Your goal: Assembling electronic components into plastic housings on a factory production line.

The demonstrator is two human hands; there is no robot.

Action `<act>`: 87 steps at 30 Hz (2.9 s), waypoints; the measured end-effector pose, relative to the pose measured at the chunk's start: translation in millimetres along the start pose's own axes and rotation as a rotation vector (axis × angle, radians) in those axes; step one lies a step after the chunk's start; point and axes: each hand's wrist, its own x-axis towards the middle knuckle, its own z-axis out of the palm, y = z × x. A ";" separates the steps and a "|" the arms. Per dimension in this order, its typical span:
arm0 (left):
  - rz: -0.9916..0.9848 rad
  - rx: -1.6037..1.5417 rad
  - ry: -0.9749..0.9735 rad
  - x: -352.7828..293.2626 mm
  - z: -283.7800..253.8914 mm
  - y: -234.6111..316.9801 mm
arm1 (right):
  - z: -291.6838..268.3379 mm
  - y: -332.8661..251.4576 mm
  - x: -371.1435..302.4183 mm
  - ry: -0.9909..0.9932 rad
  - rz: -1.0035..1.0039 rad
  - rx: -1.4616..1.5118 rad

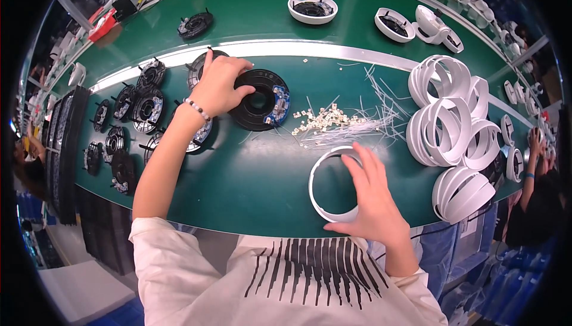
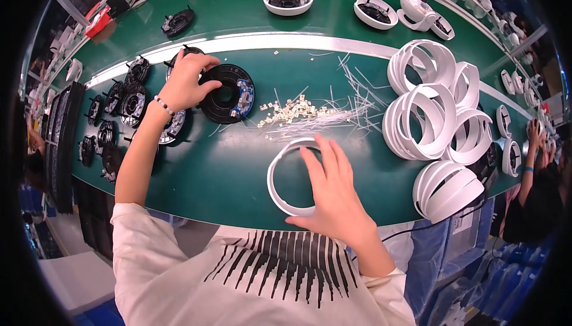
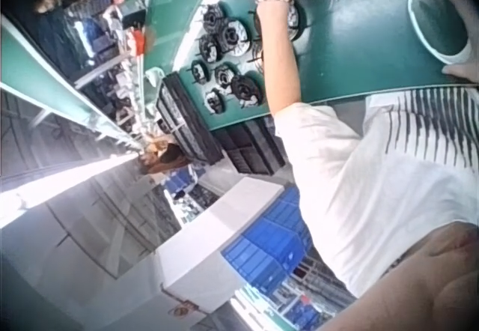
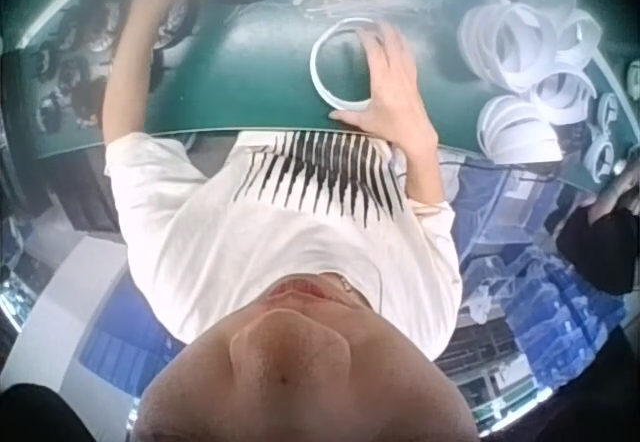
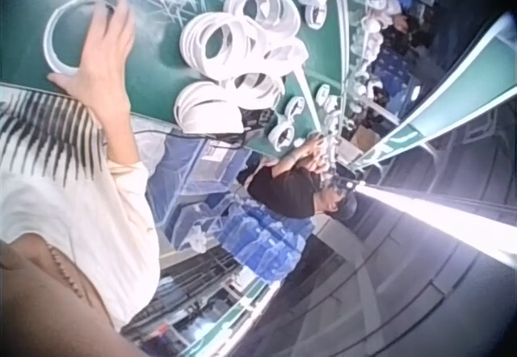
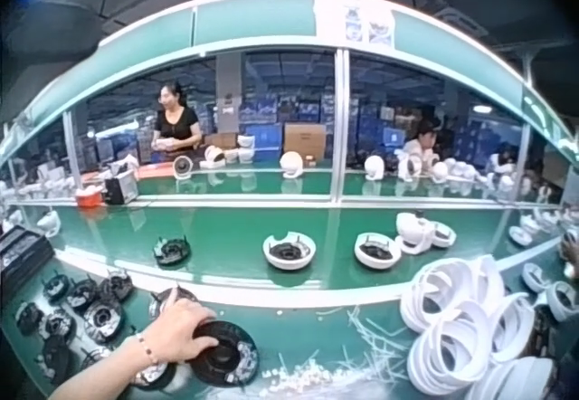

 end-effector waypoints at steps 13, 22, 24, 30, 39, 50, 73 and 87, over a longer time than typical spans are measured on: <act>-0.292 -1.406 0.162 -43.6 13.7 99.9 | 23.8 -17.4 55.7 0.592 -0.146 0.643; -0.420 -2.572 -0.361 -57.2 21.7 97.0 | 23.7 -28.9 55.6 0.597 -0.082 0.274; -0.400 -2.492 -0.295 -57.2 27.7 93.3 | 23.2 -30.1 54.2 0.568 -0.094 0.254; -0.562 -2.391 -0.236 -56.9 25.6 89.6 | 18.0 -28.8 53.0 0.453 -0.151 0.171; -0.477 -2.438 -0.210 -59.3 19.4 100.2 | 12.2 -6.1 66.0 0.317 -0.153 0.459; -0.561 -2.393 -0.051 -61.1 30.3 97.8 | 24.5 -26.3 69.4 0.443 -0.276 0.090; -0.259 -2.368 -0.010 -72.0 23.9 102.1 | 40.0 -33.6 66.5 0.567 -0.264 0.066; -0.789 -2.368 -0.182 -44.8 16.6 79.3 | 21.1 -14.6 47.0 0.623 -0.416 0.051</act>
